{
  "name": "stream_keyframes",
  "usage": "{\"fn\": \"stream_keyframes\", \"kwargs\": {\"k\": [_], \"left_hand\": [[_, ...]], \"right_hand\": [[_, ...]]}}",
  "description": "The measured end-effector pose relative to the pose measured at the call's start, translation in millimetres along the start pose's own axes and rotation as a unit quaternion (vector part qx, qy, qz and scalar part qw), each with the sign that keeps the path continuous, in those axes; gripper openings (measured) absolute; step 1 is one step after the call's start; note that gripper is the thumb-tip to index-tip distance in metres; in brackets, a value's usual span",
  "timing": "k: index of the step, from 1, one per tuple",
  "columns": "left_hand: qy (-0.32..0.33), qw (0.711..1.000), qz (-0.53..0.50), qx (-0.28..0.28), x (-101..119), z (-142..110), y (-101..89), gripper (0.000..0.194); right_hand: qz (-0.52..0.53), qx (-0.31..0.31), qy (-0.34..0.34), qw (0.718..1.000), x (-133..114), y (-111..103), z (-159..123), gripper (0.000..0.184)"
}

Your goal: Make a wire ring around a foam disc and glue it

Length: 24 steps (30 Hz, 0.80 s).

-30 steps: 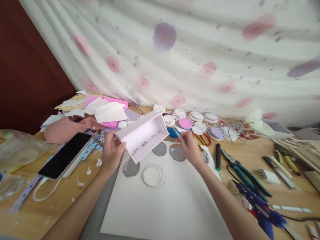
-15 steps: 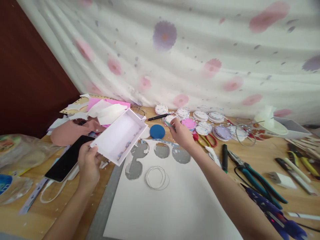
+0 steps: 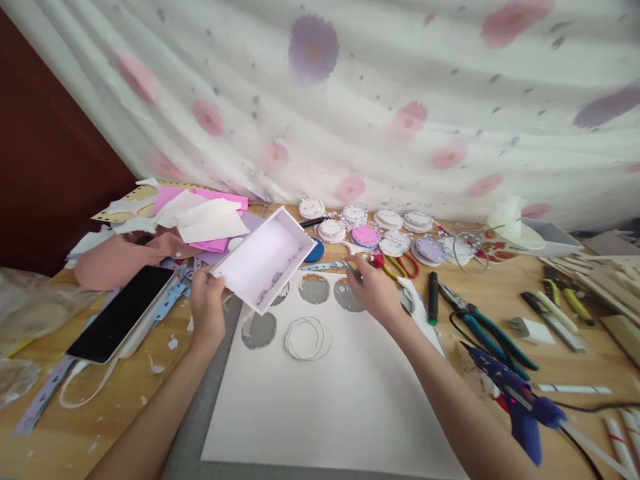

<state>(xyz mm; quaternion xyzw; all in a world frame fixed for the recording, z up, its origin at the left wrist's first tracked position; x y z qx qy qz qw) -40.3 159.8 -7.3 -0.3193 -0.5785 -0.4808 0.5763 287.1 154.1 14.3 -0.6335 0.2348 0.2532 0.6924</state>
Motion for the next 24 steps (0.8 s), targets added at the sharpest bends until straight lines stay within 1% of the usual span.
{"fn": "stream_keyframes", "kwargs": {"k": [2, 3, 6, 8, 10, 13, 15, 18, 19, 21, 22, 24], "left_hand": [[0.019, 0.999, 0.011, -0.033, -1, 0, 14.9, 0.034], [0.028, 0.998, 0.015, -0.048, -1, 0, 21.6, 0.036], [0.042, 0.996, 0.026, -0.079, -2, -2, 36.7, 0.043], [0.039, 0.995, 0.030, -0.091, -7, -4, 41.9, 0.048], [0.034, 0.993, 0.035, -0.110, -12, -5, 44.7, 0.054], [0.029, 0.988, 0.038, -0.145, -18, -8, 45.4, 0.060], [0.027, 0.984, 0.026, -0.172, -20, -10, 45.5, 0.062], [0.032, 0.976, -0.012, -0.214, -19, -12, 47.6, 0.063], [0.035, 0.974, -0.023, -0.221, -19, -13, 48.0, 0.063], [0.038, 0.973, -0.031, -0.225, -20, -13, 47.7, 0.063], [0.039, 0.972, -0.032, -0.229, -21, -13, 47.8, 0.062], [0.046, 0.969, -0.036, -0.241, -23, -14, 48.6, 0.061]], "right_hand": [[0.064, 0.035, 0.007, 0.997, 3, -6, -10, 0.026], [0.113, 0.042, 0.005, 0.993, 3, -8, -17, 0.026], [0.234, 0.019, 0.016, 0.972, 4, -10, -40, 0.029], [0.268, 0.000, 0.035, 0.963, 6, -6, -53, 0.032], [0.266, -0.009, 0.040, 0.963, 5, -2, -61, 0.031], [0.227, -0.022, 0.036, 0.973, 2, 6, -64, 0.025], [0.179, -0.031, 0.031, 0.983, 0, 10, -62, 0.019], [0.030, -0.022, 0.006, 0.999, -8, 13, -54, 0.015], [-0.032, -0.018, -0.006, 0.999, -12, 14, -50, 0.015], [-0.141, -0.018, -0.028, 0.989, -22, 18, -43, 0.013], [-0.174, -0.027, -0.037, 0.984, -27, 22, -39, 0.012], [-0.180, -0.062, -0.052, 0.980, -37, 31, -34, 0.011]]}}
Point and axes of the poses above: each hand's wrist, its own z-axis towards the middle knuckle, its own y-axis out of the palm, x = y × z, the point moved 7 cm from there along z, towards the middle knuckle, and after that the axes turned 4 degrees about -x, right-handed, at the moved point
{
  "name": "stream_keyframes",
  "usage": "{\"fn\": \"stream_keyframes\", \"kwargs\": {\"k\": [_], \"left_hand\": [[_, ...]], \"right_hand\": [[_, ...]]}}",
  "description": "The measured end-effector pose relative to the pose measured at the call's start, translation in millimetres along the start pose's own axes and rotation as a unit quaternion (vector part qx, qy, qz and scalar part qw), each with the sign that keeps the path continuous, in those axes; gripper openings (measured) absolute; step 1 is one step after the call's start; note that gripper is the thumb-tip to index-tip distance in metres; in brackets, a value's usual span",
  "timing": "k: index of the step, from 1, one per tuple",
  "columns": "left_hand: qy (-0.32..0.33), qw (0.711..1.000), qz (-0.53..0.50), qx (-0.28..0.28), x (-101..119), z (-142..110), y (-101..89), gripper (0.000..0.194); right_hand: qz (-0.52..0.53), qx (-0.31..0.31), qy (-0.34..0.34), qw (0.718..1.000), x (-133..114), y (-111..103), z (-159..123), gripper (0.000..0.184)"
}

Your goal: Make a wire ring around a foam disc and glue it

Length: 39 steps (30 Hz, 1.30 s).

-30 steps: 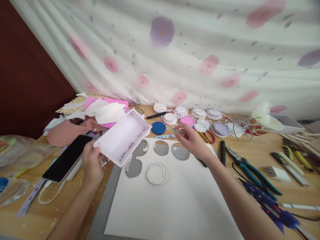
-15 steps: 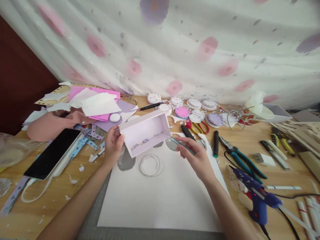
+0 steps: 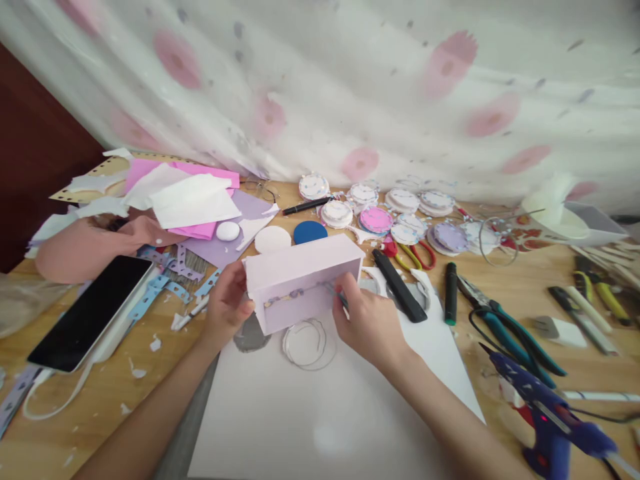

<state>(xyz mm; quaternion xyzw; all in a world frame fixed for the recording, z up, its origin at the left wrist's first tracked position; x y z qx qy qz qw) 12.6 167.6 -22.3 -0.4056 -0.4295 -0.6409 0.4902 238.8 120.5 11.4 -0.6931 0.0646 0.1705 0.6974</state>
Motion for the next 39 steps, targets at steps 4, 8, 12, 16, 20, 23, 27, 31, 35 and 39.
{"fn": "stream_keyframes", "kwargs": {"k": [4, 8, 12, 16, 20, 23, 27, 31, 35, 39], "left_hand": [[0.017, 1.000, -0.004, -0.010, -4, 0, -1.6, 0.064], [0.024, 1.000, -0.001, -0.019, -4, 0, -1.1, 0.064], [0.029, 0.999, 0.001, -0.016, -3, 0, -0.4, 0.063], [0.027, 1.000, 0.002, -0.016, -4, 0, -0.2, 0.061], [0.031, 0.999, 0.008, -0.021, -6, -1, -0.9, 0.062], [0.020, 1.000, 0.003, -0.019, -8, -2, -1.5, 0.063], [0.013, 1.000, -0.002, -0.012, -6, -2, -1.0, 0.064], [0.022, 1.000, 0.009, -0.013, -4, -2, -0.1, 0.063], [0.035, 0.999, 0.017, -0.011, -5, -4, -1.5, 0.060], [0.041, 0.999, 0.019, -0.013, -5, -5, -1.9, 0.058]], "right_hand": [[0.089, -0.046, -0.028, 0.995, -21, 5, 7, 0.012], [0.117, -0.085, -0.050, 0.988, -29, 9, 11, 0.013], [0.058, -0.032, -0.012, 0.998, -10, 0, 11, 0.010], [0.009, 0.009, 0.022, 1.000, 0, -6, 7, 0.008], [0.118, -0.040, -0.018, 0.992, -12, 4, 4, 0.010], [0.107, -0.031, -0.014, 0.994, -11, 5, 4, 0.009], [0.021, 0.015, 0.027, 0.999, 4, -5, -1, 0.007], [0.088, -0.036, 0.007, 0.995, 10, -3, -7, 0.011], [0.085, -0.065, 0.029, 0.994, 16, -1, -10, 0.017], [0.129, -0.025, 0.020, 0.991, 9, -6, -8, 0.013]]}}
Point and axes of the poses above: each hand's wrist, its own z-axis towards the middle knuckle, its own y-axis out of the palm, x = y × z, the point moved 7 cm from there along z, towards the middle knuckle, and after that the axes turned 4 degrees about -x, right-handed, at the moved point
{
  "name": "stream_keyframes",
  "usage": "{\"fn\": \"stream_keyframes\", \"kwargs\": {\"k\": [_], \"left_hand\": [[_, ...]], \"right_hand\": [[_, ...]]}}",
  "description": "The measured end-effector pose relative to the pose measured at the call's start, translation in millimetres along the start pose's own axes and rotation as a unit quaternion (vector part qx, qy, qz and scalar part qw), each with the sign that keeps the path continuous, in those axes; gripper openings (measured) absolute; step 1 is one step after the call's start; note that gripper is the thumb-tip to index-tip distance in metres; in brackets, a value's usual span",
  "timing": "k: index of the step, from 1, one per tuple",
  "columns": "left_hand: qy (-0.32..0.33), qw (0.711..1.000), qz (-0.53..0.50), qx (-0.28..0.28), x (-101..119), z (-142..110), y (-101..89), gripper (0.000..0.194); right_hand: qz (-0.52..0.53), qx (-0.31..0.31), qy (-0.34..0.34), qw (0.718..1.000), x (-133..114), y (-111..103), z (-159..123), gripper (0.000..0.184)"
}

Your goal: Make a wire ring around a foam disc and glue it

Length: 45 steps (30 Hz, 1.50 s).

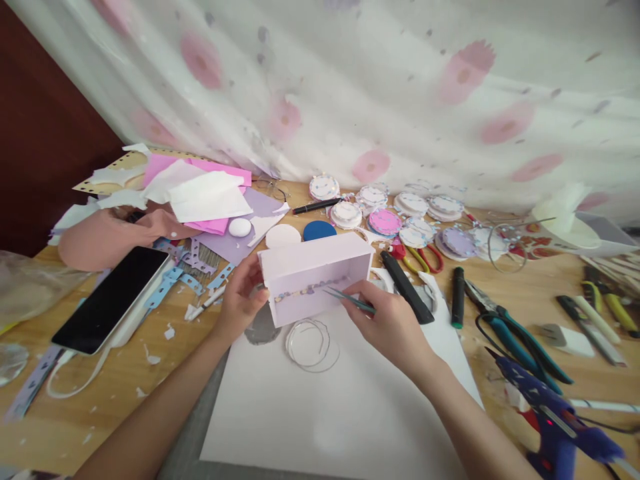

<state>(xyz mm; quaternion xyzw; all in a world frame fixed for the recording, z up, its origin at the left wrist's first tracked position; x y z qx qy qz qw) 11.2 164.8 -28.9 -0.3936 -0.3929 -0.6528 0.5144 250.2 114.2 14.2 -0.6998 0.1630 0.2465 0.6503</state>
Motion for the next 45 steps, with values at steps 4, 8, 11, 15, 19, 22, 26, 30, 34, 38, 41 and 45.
{"fn": "stream_keyframes", "kwargs": {"k": [4, 8, 11, 15, 19, 22, 26, 30, 34, 38, 41, 45], "left_hand": [[0.001, 1.000, 0.012, -0.002, 2, 0, 0.1, 0.061], [-0.007, 1.000, 0.018, 0.003, 2, -1, -0.4, 0.061], [-0.029, 0.999, 0.025, 0.010, 0, -1, -0.8, 0.066], [-0.040, 0.999, 0.025, 0.011, -1, 0, -0.5, 0.067], [-0.029, 0.999, 0.025, 0.010, 0, 0, -0.4, 0.065], [-0.033, 0.999, 0.027, 0.004, 0, 0, 0.5, 0.065], [-0.027, 0.999, 0.028, 0.001, 3, 0, 1.7, 0.064], [-0.033, 0.999, 0.032, 0.006, 2, 0, 1.2, 0.065], [-0.033, 0.999, 0.017, 0.009, -1, 0, -0.1, 0.063], [-0.043, 0.999, 0.017, 0.019, -1, 0, -0.1, 0.065], [-0.047, 0.998, 0.035, 0.027, 5, 2, 1.8, 0.060], [-0.067, 0.991, 0.096, 0.056, 10, 8, -0.5, 0.052]], "right_hand": [[0.015, -0.027, -0.059, 0.998, -23, 8, 8, 0.011], [-0.024, -0.073, -0.077, 0.994, -36, 17, 20, 0.013], [-0.057, -0.092, -0.086, 0.990, -41, 23, 25, 0.015], [-0.086, -0.093, -0.089, 0.988, -42, 26, 27, 0.019], [-0.110, -0.090, -0.111, 0.984, -43, 28, 25, 0.017], [-0.128, -0.098, -0.144, 0.976, -47, 29, 23, 0.013], [-0.131, -0.107, -0.187, 0.968, -51, 32, 22, 0.013], [-0.088, -0.059, -0.205, 0.973, -46, 27, 20, 0.016], [0.039, -0.017, -0.171, 0.984, -34, 17, 15, 0.017], [0.203, 0.019, -0.090, 0.975, -18, 8, 10, 0.015], [0.288, 0.049, -0.020, 0.956, -2, 5, 3, 0.014], [0.383, 0.077, 0.062, 0.918, 27, 11, -12, 0.016]]}}
Point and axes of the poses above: each hand's wrist, its own z-axis towards the middle knuckle, its own y-axis out of the palm, x = y × z, the point moved 7 cm from there along z, towards the middle knuckle, and after that the axes turned 4 degrees about -x, right-handed, at the moved point
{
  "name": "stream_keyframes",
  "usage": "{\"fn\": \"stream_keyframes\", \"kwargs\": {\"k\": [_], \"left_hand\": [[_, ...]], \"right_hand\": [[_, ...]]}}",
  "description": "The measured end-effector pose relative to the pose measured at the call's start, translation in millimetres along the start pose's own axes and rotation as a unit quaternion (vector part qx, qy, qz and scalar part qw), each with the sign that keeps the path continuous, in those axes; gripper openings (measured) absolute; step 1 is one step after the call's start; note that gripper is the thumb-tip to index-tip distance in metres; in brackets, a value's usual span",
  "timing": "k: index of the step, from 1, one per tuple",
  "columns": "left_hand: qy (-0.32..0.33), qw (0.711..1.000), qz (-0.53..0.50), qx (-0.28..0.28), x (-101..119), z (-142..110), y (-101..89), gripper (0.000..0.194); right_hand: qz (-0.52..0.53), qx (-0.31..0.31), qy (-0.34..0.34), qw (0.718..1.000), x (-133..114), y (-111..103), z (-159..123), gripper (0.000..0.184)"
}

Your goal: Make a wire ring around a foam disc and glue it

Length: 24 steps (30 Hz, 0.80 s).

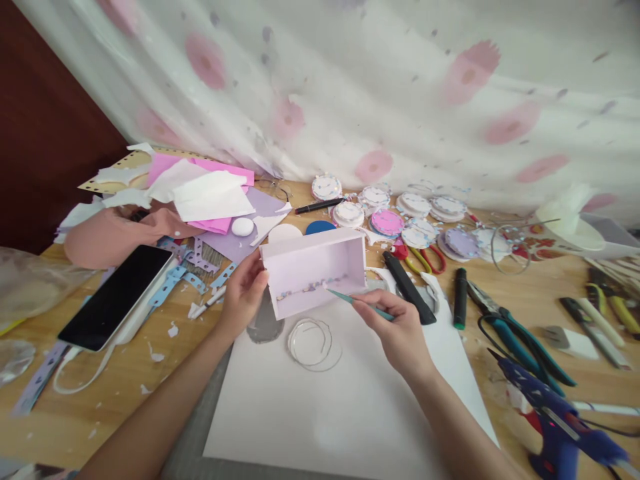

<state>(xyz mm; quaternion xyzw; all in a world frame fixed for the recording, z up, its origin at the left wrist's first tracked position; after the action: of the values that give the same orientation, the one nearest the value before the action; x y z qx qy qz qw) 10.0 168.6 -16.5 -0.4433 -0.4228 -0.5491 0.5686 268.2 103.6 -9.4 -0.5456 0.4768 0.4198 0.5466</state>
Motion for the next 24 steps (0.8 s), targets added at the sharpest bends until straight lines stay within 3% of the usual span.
{"fn": "stream_keyframes", "kwargs": {"k": [5, 8, 11, 14, 16, 18, 21, 24], "left_hand": [[-0.086, 0.993, 0.071, -0.033, -13, 15, -0.3, 0.049], [-0.096, 0.987, 0.123, -0.047, -10, 24, -5.4, 0.045], [-0.071, 0.979, 0.189, -0.027, 8, 31, -13.9, 0.031], [-0.010, 0.966, 0.260, 0.004, 40, 30, -14.0, 0.021], [0.051, 0.949, 0.310, -0.001, 65, 22, -1.4, 0.018], [0.080, 0.945, 0.311, -0.067, 81, 9, 23.0, 0.018], [0.072, 0.939, 0.264, -0.206, 86, -13, 65.3, 0.018], [0.053, 0.931, 0.251, -0.258, 80, -24, 88.8, 0.017]], "right_hand": [[0.131, 0.022, 0.076, 0.988, 32, -7, -16, 0.026], [0.182, 0.032, 0.092, 0.978, 39, -5, -21, 0.029], [0.178, 0.024, 0.089, 0.980, 39, -2, -23, 0.029], [0.151, 0.014, 0.074, 0.986, 37, -2, -24, 0.030], [0.139, 0.012, 0.063, 0.988, 35, -3, -25, 0.030], [0.142, 0.007, 0.059, 0.988, 34, -3, -26, 0.029], [0.162, -0.004, 0.061, 0.985, 33, -2, -28, 0.025], [0.166, -0.007, 0.058, 0.984, 29, -2, -29, 0.023]]}}
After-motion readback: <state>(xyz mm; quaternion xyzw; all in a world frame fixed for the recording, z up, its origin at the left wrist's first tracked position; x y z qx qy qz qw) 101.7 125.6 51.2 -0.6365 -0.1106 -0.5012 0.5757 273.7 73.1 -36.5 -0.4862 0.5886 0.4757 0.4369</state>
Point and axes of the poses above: each hand's wrist, its own z-axis towards the middle knuckle, its own y-axis out of the palm, x = y × z, the point moved 7 cm from there along z, towards the middle knuckle, and after that the axes turned 4 degrees about -x, right-handed, at the moved point
